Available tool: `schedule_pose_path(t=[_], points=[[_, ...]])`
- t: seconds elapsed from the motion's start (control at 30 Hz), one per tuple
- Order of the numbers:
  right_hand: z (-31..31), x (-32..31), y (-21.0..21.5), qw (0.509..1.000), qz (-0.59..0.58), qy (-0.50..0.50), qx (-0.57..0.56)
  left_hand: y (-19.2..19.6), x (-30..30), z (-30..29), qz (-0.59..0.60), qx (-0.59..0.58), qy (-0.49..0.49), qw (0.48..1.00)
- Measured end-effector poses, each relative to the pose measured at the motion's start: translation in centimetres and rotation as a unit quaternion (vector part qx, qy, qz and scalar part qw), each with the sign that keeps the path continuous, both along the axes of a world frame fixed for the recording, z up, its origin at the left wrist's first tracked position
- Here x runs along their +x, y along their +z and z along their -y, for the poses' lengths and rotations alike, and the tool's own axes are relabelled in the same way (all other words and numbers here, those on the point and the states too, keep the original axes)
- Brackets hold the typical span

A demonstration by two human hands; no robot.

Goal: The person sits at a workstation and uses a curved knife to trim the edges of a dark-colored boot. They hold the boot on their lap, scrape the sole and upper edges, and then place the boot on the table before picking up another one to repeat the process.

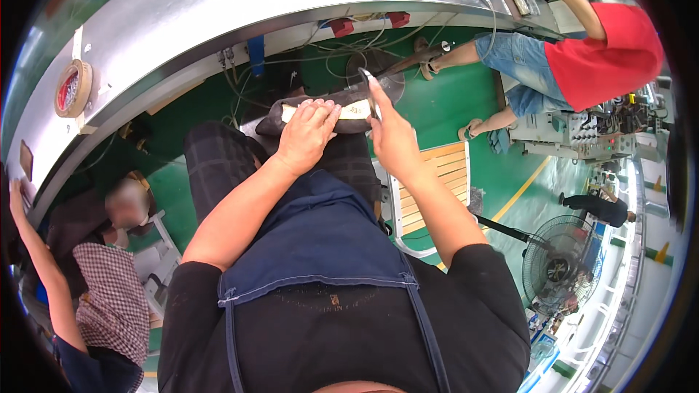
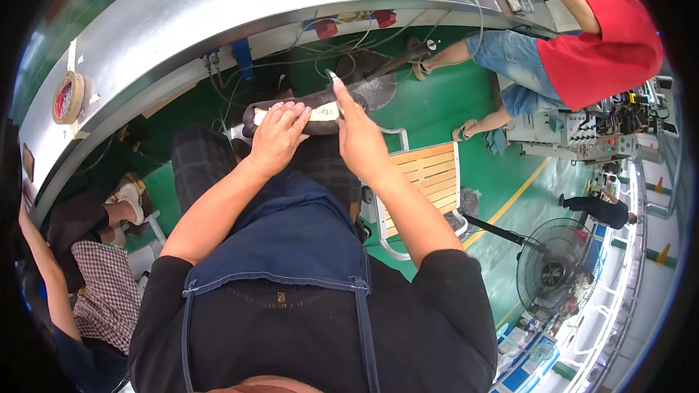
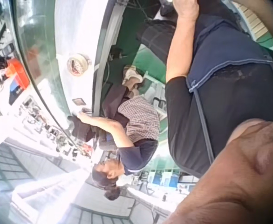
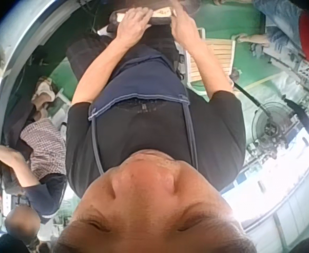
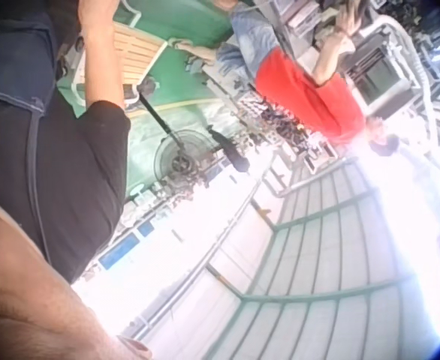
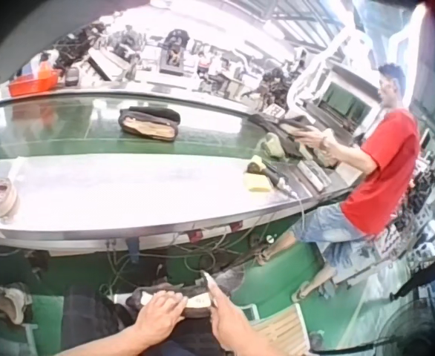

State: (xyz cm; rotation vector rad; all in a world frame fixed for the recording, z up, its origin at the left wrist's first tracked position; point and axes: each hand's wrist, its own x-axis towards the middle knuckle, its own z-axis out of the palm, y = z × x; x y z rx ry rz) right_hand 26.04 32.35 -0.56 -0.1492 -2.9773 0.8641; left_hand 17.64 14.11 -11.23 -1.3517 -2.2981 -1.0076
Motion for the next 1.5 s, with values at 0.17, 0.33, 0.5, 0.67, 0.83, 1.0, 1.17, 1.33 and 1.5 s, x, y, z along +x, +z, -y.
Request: schedule_pose_path(t=[0.17,0.33,0.5,0.67,0.83,1.0,1.17,1.33,1.5], points=[[0.6,0.1,-0.5,0.996,0.056,0.016,0.073,-0.4,-0.1,0.2,-0.010,0.034,-0.003,0.999],[1.9,0.3,-1.0,0.994,0.057,0.022,0.095,-0.9,-0.2,0.4,-0.009,0.066,-0.012,0.998],[3.2,0.3,-1.1,0.994,0.040,0.019,0.099,-0.2,-0.4,0.5,0.005,0.107,-0.019,0.994],[4.2,-0.2,-1.3,0.995,0.033,0.017,0.092,-0.7,-0.4,0.9,0.025,0.119,-0.026,0.992],[5.3,-1.0,-1.2,0.993,0.061,0.030,0.098,-0.4,-0.4,1.5,0.067,0.149,-0.032,0.986],[6.5,-1.8,-1.0,0.988,0.097,0.040,0.111,-0.6,-0.3,2.8,0.173,0.170,-0.017,0.970],[7.4,-2.0,-1.4,0.982,0.109,0.054,0.146,0.2,-1.6,5.5,0.167,0.223,0.121,0.953],[7.5,-3.1,-1.3,0.981,0.105,0.064,0.150,-1.1,-2.7,6.6,0.459,0.178,0.014,0.870],[7.7,-3.4,0.6,0.988,0.106,0.041,0.102,-2.3,-3.2,6.4,0.484,0.178,0.014,0.857]])
